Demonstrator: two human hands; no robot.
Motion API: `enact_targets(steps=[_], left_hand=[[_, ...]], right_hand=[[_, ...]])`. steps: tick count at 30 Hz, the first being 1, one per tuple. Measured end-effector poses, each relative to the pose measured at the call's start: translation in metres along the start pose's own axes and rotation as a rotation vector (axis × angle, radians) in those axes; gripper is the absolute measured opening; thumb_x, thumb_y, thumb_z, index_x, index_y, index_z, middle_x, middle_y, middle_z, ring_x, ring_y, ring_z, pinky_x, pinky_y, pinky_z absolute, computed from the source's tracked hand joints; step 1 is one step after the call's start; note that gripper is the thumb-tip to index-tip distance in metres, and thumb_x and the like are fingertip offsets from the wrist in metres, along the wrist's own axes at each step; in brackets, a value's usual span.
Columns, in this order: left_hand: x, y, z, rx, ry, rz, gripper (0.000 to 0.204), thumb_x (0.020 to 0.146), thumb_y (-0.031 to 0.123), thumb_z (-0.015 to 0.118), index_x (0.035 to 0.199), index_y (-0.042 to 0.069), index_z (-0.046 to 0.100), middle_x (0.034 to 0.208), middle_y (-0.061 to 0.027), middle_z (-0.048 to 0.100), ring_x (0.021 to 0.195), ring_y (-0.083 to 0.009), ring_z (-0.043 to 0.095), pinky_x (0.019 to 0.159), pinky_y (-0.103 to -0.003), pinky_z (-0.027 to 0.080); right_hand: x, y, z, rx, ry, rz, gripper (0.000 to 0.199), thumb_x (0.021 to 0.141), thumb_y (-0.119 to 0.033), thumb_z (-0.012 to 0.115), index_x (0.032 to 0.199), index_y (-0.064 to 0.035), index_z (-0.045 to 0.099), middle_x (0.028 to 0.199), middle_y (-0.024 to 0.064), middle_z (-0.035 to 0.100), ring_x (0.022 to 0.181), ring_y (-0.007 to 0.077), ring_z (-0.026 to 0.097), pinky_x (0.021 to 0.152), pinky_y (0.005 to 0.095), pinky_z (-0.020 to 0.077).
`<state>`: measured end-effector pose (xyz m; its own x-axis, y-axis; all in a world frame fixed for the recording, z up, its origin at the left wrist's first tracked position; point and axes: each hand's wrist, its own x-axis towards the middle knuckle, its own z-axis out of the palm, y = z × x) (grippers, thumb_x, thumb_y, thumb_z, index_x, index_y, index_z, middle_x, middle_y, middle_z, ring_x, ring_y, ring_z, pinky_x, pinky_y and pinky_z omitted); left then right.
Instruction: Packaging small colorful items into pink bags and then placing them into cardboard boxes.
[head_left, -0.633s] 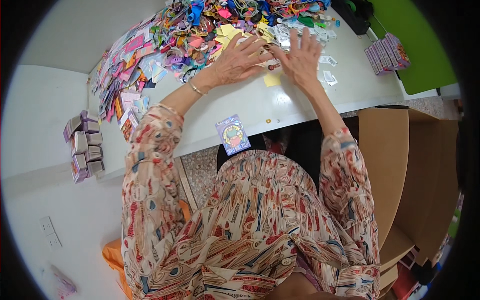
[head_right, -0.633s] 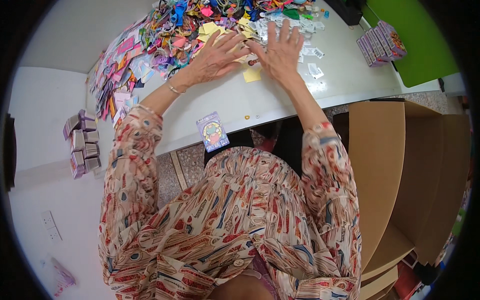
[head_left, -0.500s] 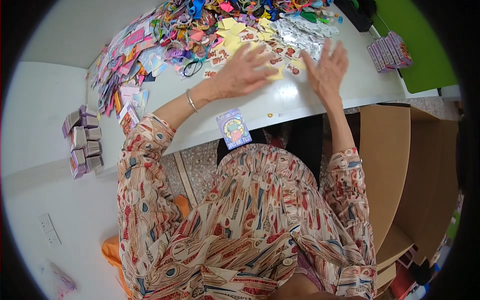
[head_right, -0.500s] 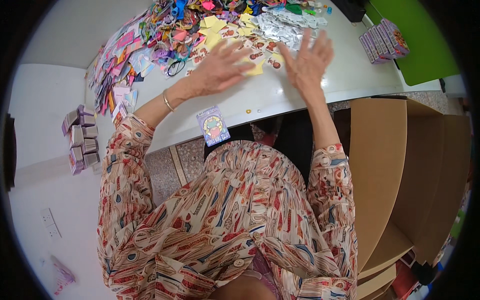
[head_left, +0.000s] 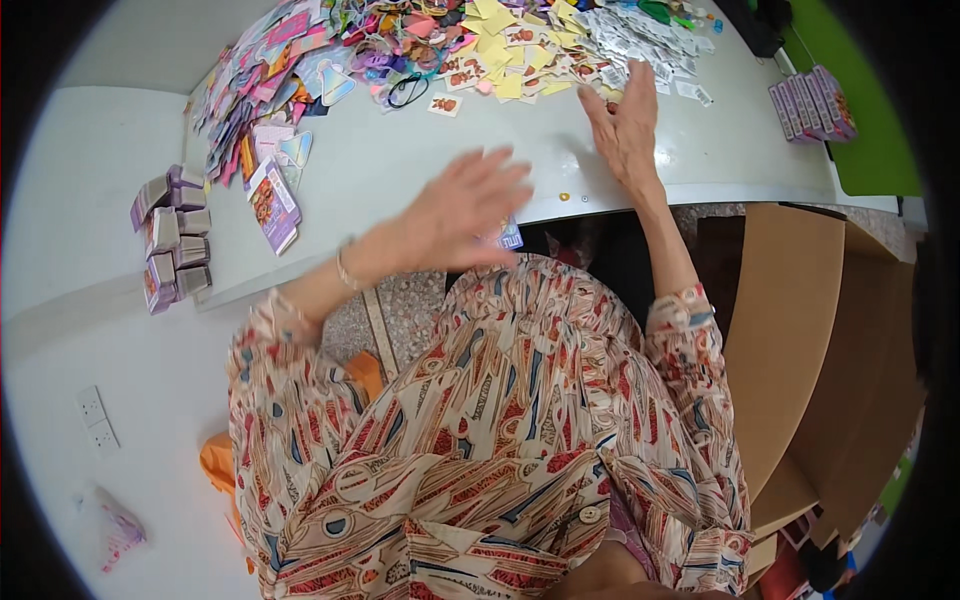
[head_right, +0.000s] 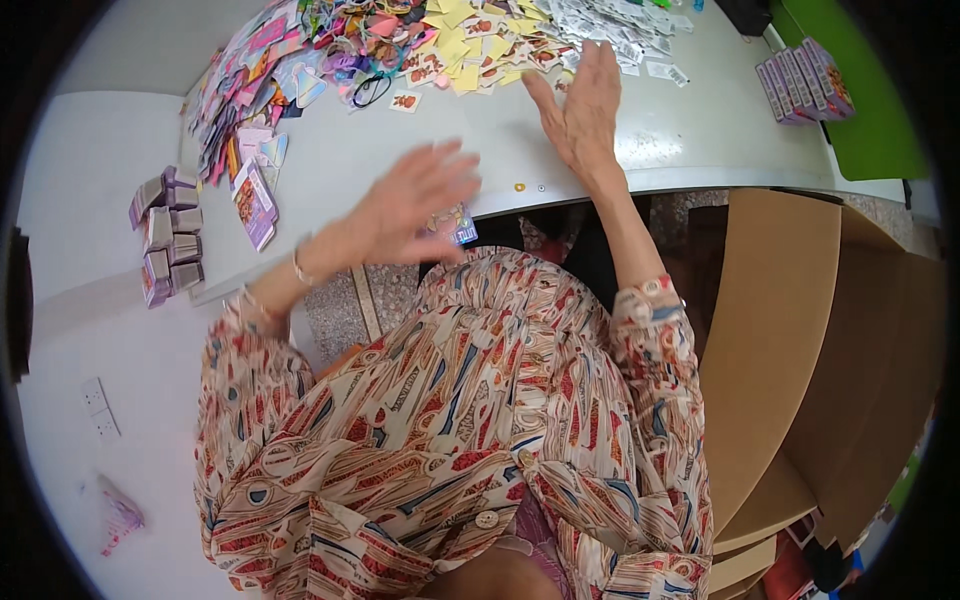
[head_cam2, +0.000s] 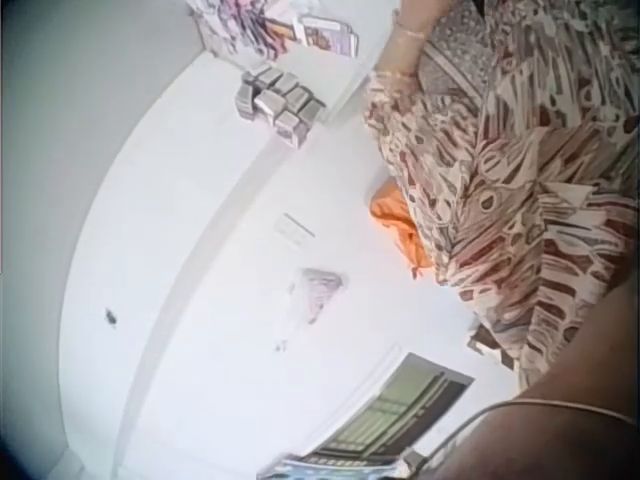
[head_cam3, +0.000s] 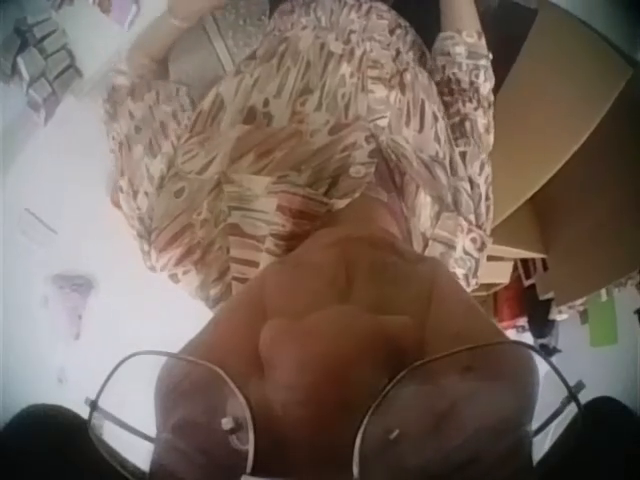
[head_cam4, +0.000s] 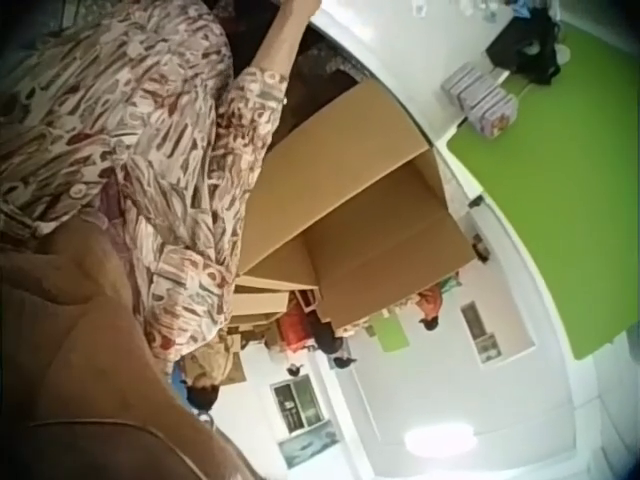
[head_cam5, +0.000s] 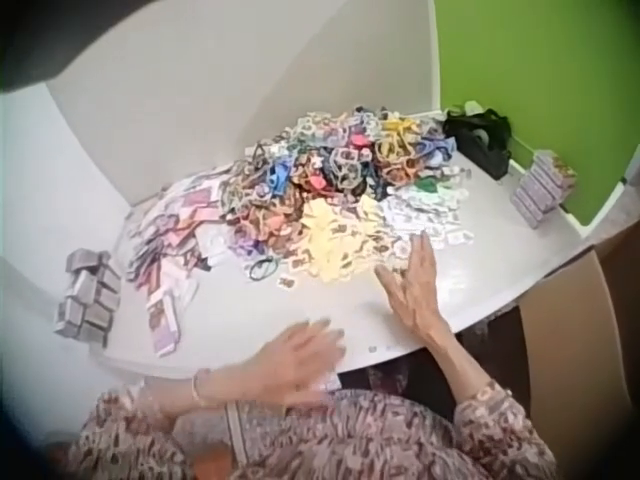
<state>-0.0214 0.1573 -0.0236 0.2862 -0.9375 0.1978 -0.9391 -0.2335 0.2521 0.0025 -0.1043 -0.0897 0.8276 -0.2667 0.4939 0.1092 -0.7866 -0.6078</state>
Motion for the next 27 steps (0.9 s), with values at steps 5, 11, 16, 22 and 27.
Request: enact_targets(steps=[5,11,16,22,27], left_hand=[[-0.052,0.034,0.029,0.054,0.073,-0.206,0.050,0.080,0.013,0.067,0.125,-0.003,0.052,0.133,-0.0181,0.049,0.127,-0.0378,0.045,0.102,-0.045,0.041],[-0.036,0.014,0.022,0.077,0.351,-0.284,0.040,0.078,0.009,0.068,0.116,-0.002,0.059,0.122,-0.0171,0.058,0.114,-0.0349,0.057,0.092,-0.041,0.050],[-0.033,0.011,0.017,0.042,0.208,-0.355,0.058,0.072,0.016,0.075,0.124,0.002,0.053,0.132,-0.0185,0.049,0.125,-0.0393,0.046,0.101,-0.044,0.043],[-0.050,0.016,0.033,0.074,0.196,-0.194,0.041,0.076,0.012,0.070,0.114,0.002,0.059,0.120,-0.0158,0.058,0.115,-0.0352,0.055,0.094,-0.040,0.049],[-0.048,-0.015,0.005,-0.464,0.637,-0.844,0.028,0.091,0.011,0.061,0.118,0.001,0.059,0.109,-0.0145,0.065,0.094,-0.0259,0.065,0.077,-0.034,0.052]], right_hand=[[-0.034,-0.041,-0.025,0.134,0.040,-0.032,0.053,0.090,-0.030,0.066,0.124,0.0071,0.049,0.114,0.0208,0.057,0.100,0.0282,0.056,0.086,0.0377,0.0452],[-0.065,-0.081,-0.035,0.457,-0.436,0.300,0.029,0.090,-0.023,0.067,0.097,0.0051,0.063,0.069,0.0062,0.060,0.062,0.0088,0.052,0.056,0.0249,0.0434],[-0.071,-0.069,-0.025,0.483,-0.424,0.268,0.028,0.090,-0.022,0.067,0.096,0.0057,0.062,0.067,0.0045,0.059,0.059,0.0079,0.050,0.054,0.0244,0.0415],[-0.070,-0.070,-0.023,0.550,-0.539,0.335,0.027,0.091,-0.022,0.066,0.098,0.0040,0.062,0.069,0.0024,0.058,0.057,0.0070,0.049,0.052,0.0224,0.0407],[-0.067,-0.068,-0.030,0.578,-0.577,0.467,0.027,0.092,-0.024,0.065,0.101,0.0019,0.062,0.074,0.0008,0.059,0.059,0.0066,0.049,0.052,0.0217,0.0408]])
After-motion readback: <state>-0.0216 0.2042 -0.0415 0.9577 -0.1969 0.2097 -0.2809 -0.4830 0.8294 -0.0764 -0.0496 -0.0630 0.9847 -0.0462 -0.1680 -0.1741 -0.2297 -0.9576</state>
